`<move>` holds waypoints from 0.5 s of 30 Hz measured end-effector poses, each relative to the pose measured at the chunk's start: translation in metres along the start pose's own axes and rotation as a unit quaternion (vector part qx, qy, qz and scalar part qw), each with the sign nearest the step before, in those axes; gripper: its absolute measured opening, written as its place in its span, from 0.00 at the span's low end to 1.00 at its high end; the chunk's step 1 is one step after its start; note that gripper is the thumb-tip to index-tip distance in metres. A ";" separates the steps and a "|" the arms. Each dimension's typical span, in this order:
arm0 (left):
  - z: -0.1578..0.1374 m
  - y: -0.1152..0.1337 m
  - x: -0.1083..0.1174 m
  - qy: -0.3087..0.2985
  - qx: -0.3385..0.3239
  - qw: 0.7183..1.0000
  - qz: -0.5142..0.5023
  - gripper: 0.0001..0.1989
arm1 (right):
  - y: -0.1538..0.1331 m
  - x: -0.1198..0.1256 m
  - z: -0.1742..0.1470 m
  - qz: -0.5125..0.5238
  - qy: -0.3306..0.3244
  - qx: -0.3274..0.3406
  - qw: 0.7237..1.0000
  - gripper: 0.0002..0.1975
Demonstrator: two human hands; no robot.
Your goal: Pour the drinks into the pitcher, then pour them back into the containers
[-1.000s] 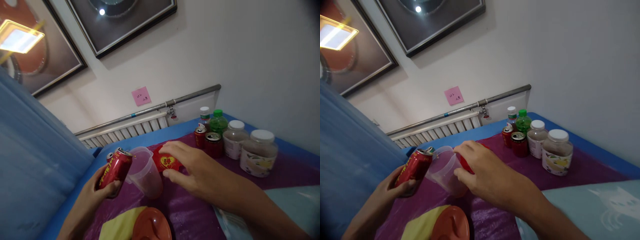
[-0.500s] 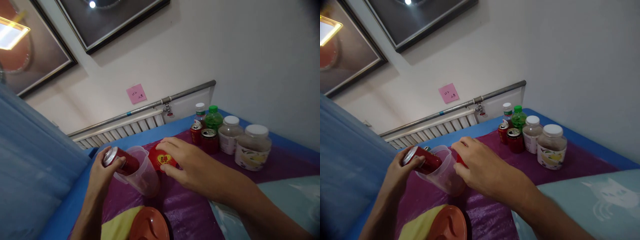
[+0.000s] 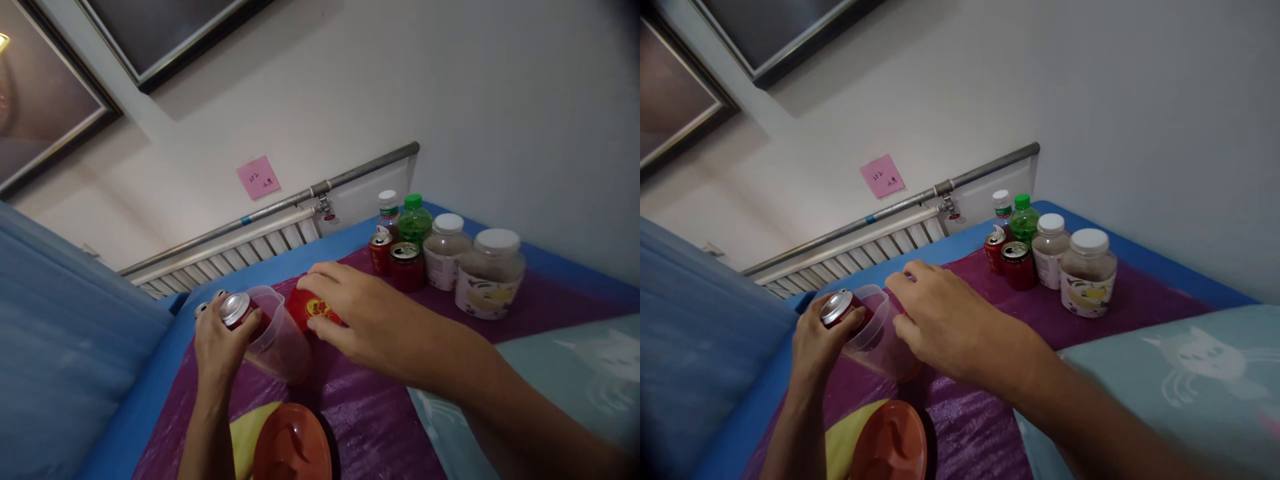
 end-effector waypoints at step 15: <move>-0.001 0.000 0.000 -0.003 0.016 1.000 -0.006 0.37 | 0.001 -0.004 -0.002 -0.008 0.001 0.007 1.000 0.15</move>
Point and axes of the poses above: each hand's wrist, its own z-axis towards the middle knuckle, its own x-axis out of the back of the hand, y = z × x, the point moved 10 cm from there along z, towards the middle knuckle, and after that the axes turned 15 degrees about -z, right-handed, at the moved point
